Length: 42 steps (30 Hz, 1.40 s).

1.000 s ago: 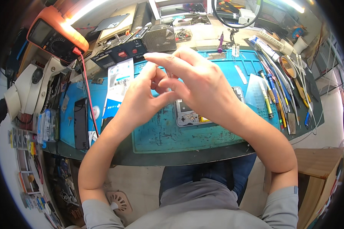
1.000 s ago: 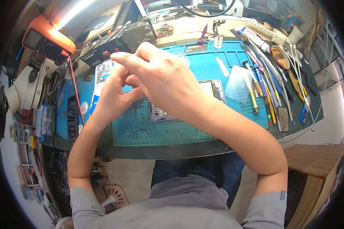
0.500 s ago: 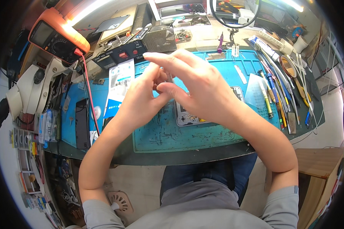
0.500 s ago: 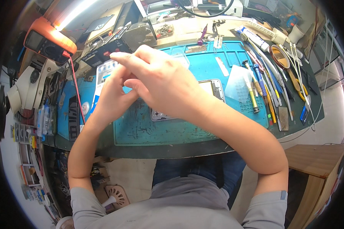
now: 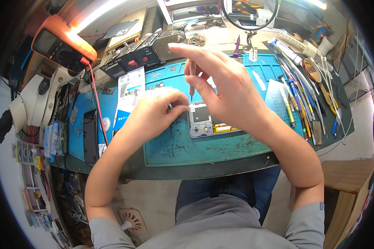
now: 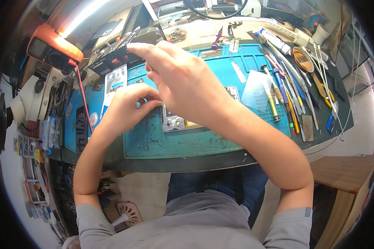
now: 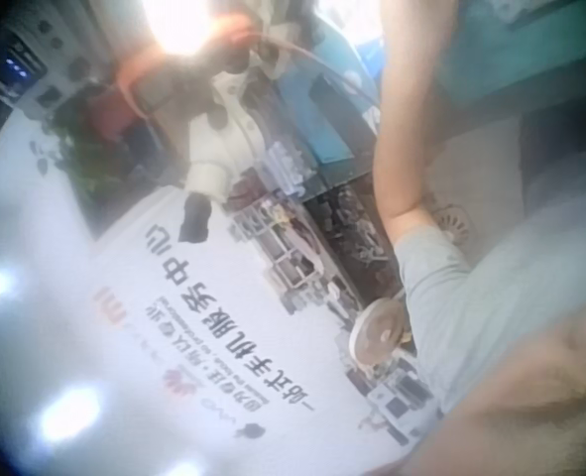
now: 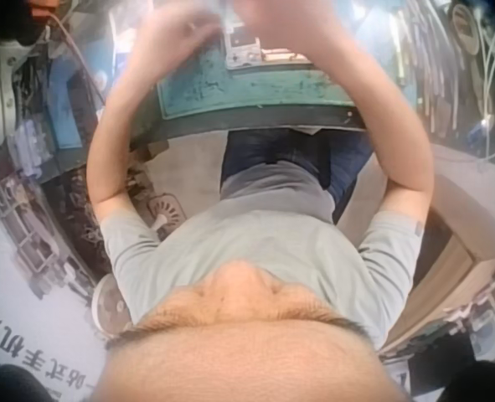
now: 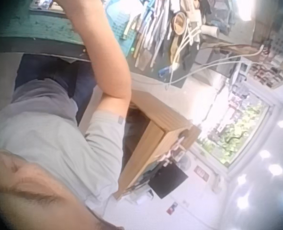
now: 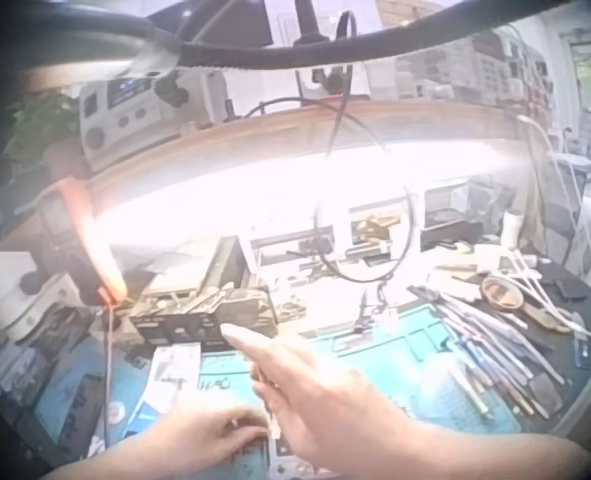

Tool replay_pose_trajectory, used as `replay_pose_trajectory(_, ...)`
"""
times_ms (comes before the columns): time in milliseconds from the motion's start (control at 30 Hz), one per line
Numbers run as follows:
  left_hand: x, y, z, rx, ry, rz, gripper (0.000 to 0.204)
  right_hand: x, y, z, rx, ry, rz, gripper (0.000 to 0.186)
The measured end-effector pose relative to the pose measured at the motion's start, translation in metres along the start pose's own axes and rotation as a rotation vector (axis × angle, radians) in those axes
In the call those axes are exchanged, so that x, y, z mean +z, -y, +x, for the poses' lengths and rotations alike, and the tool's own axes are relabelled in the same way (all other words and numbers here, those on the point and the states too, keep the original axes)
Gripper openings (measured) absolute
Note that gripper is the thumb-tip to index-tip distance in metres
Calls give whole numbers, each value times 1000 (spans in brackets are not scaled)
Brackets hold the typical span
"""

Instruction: The person disassembles a smartphone, removes the back cover, and detaches internal components including the battery and display assembly. They then retrieve a new screen from a box and prepare to install it.

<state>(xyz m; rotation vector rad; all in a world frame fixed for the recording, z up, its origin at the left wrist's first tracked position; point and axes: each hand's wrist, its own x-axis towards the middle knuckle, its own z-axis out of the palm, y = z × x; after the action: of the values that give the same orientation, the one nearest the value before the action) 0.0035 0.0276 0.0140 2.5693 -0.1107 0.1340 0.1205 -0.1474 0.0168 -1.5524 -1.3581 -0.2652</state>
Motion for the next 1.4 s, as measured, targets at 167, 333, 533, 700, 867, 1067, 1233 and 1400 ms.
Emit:
replay_pose_trajectory(167, -1, 0, 2, 127, 8, 115, 10, -9, -2, 2, 16, -24, 8, 45)
replay_pose_trajectory(333, -7, -7, 6, 200, 62, 235, 13, -8, 3, -5, -15, 16, 107, 46)
replay_pose_trajectory(533, -13, -16, 13, 99, 201, 279, 19, 2, 8, -15, -22, 86, 106, 55)
replay_pose_trajectory(700, -13, -10, 14, 140, 192, 287, 22, 5, 6, -16, -37, 86, 70, 56)
replay_pose_trajectory(867, -18, -2, 13, 113, 302, 347, 23, 4, 8, -18, 8, 137, 48, 54)
replay_pose_trajectory(1067, -14, 2, 15, -24, 268, 146, 24, 3, 15, -18, -152, 112, -43, 45)
replay_pose_trajectory(1233, -25, 4, 23, 134, 190, 17, 25, 10, 18, -17, -184, 11, -23, 43)
replay_pose_trajectory(1400, -21, 2, 55, 184, -46, 58, 13, 11, 26, -21, -115, 105, -46, 47)
